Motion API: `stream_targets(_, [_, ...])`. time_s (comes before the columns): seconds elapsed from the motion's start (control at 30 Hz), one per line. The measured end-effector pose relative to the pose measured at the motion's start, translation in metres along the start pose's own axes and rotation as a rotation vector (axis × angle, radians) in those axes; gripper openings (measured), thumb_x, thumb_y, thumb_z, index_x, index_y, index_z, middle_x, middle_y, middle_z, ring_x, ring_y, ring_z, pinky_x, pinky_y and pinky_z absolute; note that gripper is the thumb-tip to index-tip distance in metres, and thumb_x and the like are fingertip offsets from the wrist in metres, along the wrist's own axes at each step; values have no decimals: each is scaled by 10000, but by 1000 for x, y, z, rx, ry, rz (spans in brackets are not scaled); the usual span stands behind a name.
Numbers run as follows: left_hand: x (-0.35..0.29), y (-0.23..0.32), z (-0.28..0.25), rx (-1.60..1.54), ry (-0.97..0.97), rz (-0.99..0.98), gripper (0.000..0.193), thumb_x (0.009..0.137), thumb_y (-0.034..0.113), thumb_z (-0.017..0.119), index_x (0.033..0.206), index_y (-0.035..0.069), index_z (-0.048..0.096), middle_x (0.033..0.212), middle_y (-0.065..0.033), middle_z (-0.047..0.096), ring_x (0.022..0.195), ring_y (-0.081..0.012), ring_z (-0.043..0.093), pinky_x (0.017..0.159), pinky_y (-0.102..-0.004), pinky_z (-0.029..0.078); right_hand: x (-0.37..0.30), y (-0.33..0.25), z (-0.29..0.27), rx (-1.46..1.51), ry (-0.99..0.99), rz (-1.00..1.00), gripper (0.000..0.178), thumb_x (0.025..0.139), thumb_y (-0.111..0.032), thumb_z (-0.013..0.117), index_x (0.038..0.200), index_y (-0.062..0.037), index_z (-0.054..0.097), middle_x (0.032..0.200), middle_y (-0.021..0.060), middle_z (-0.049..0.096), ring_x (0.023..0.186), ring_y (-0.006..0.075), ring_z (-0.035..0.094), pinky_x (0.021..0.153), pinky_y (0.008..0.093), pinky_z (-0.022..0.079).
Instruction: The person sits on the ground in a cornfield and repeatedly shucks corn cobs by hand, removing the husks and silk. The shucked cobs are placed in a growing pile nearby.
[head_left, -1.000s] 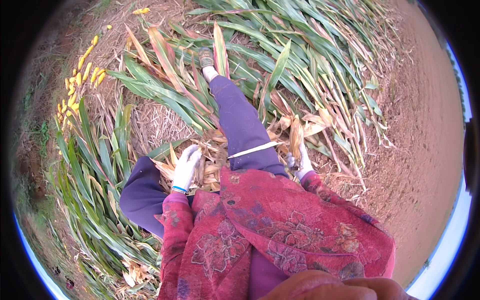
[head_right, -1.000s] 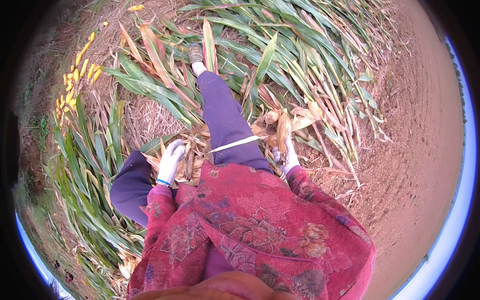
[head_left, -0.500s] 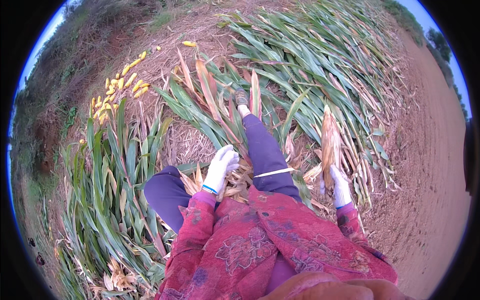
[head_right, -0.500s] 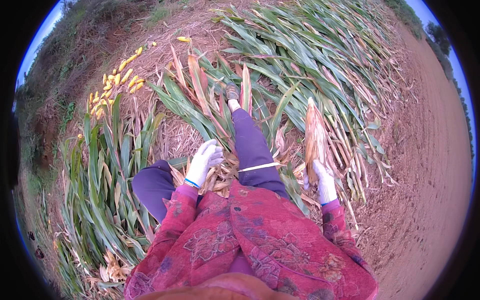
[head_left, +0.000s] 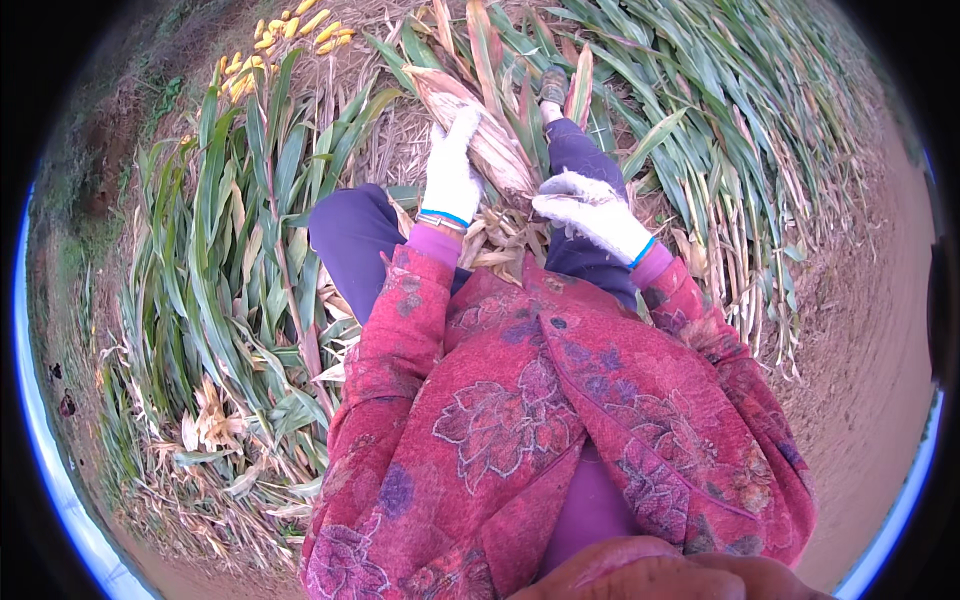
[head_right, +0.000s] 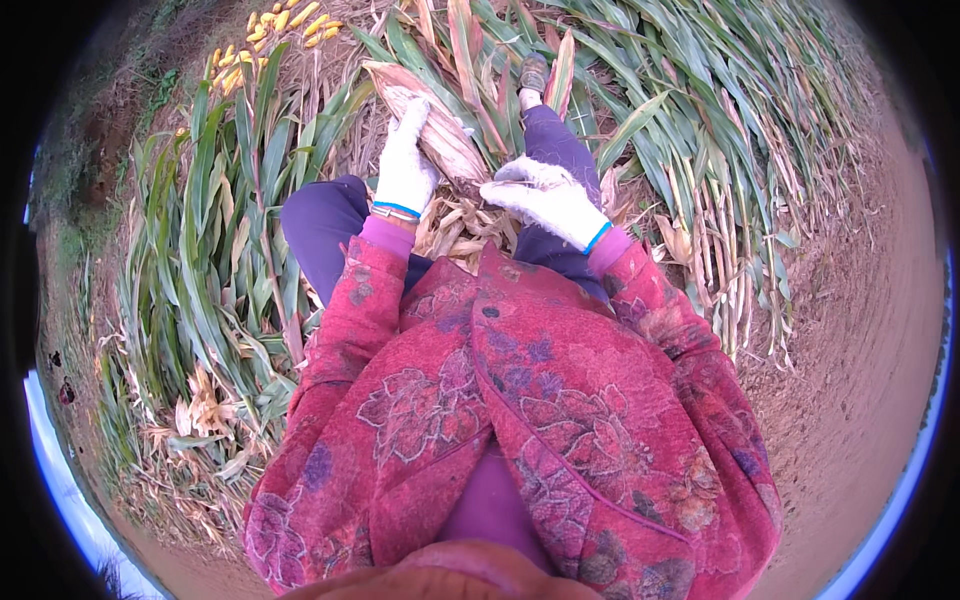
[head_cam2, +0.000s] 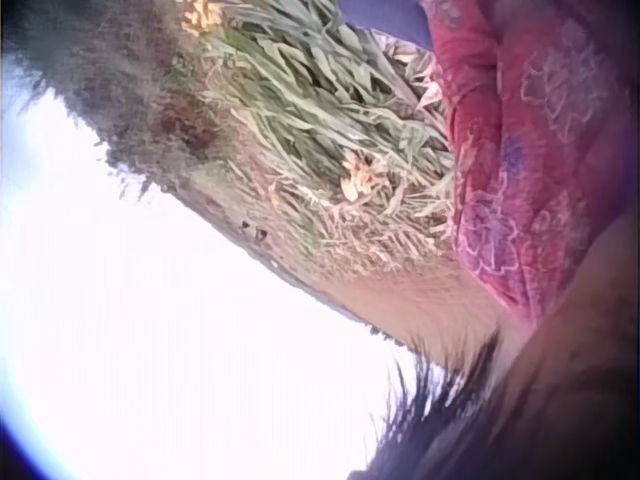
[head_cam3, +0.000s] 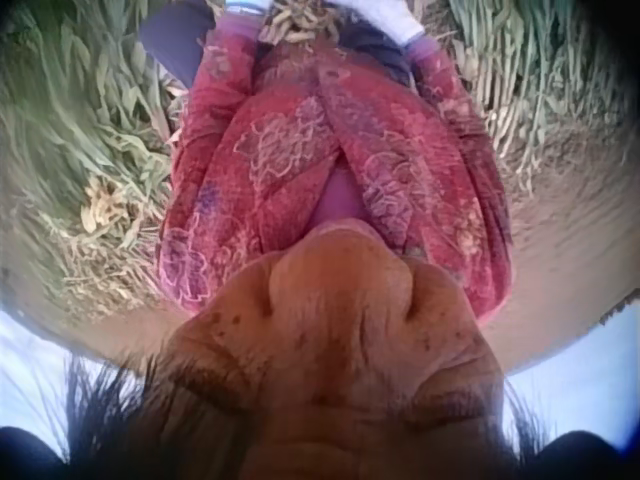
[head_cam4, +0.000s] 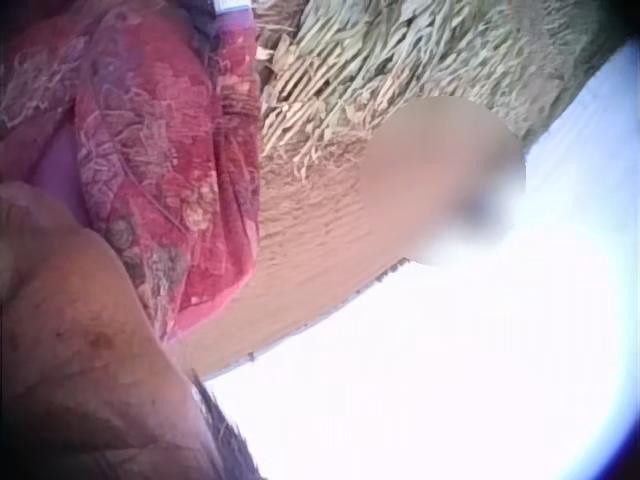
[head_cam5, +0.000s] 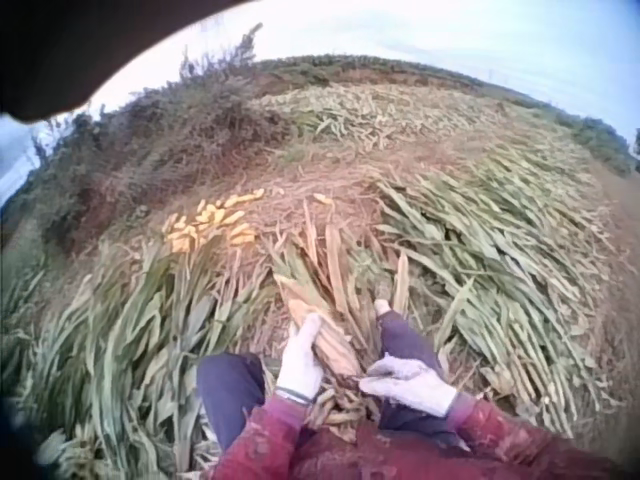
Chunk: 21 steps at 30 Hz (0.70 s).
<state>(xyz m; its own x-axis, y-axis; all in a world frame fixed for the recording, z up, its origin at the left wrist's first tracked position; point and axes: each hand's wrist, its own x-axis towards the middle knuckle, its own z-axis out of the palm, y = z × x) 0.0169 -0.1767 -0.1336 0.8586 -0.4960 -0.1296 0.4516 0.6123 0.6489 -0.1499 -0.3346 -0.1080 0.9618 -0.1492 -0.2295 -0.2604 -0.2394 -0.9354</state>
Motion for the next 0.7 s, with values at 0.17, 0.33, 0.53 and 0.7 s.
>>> stream_targets(0.17, [-4,-8,-14,50,84,31,467,994,204,719,1411,96,537,1292,-118,630,1171,-288,650,1004,-484,566,22,-6,17,-331,-194,-42,426,919,-366,811,1105,9,735,1031,109,768,985,145,704,904,327,534])
stream_targets(0.33, [-6,-11,-38,80,81,-19,506,995,292,718,1421,71,557,1269,-112,647,1111,-273,675,956,-469,590,19,-15,42,230,-284,202,273,970,-283,774,824,-105,628,712,-45,591,623,61,555,554,262,447])
stream_targets(0.53, [-17,0,-41,-6,110,-144,496,1015,347,699,1411,61,612,1312,-113,671,1167,-238,662,1028,-399,543,25,1,38,609,-8,188,256,1002,-309,727,895,-86,663,726,1,637,541,87,559,468,247,425])
stream_targets(0.7, [-33,2,-37,-77,156,-242,579,1009,377,706,1477,77,544,1337,-131,655,1186,-293,654,1048,-443,528,45,22,22,425,-3,108,391,992,-307,731,1254,-26,657,1047,65,733,868,158,713,727,283,577])
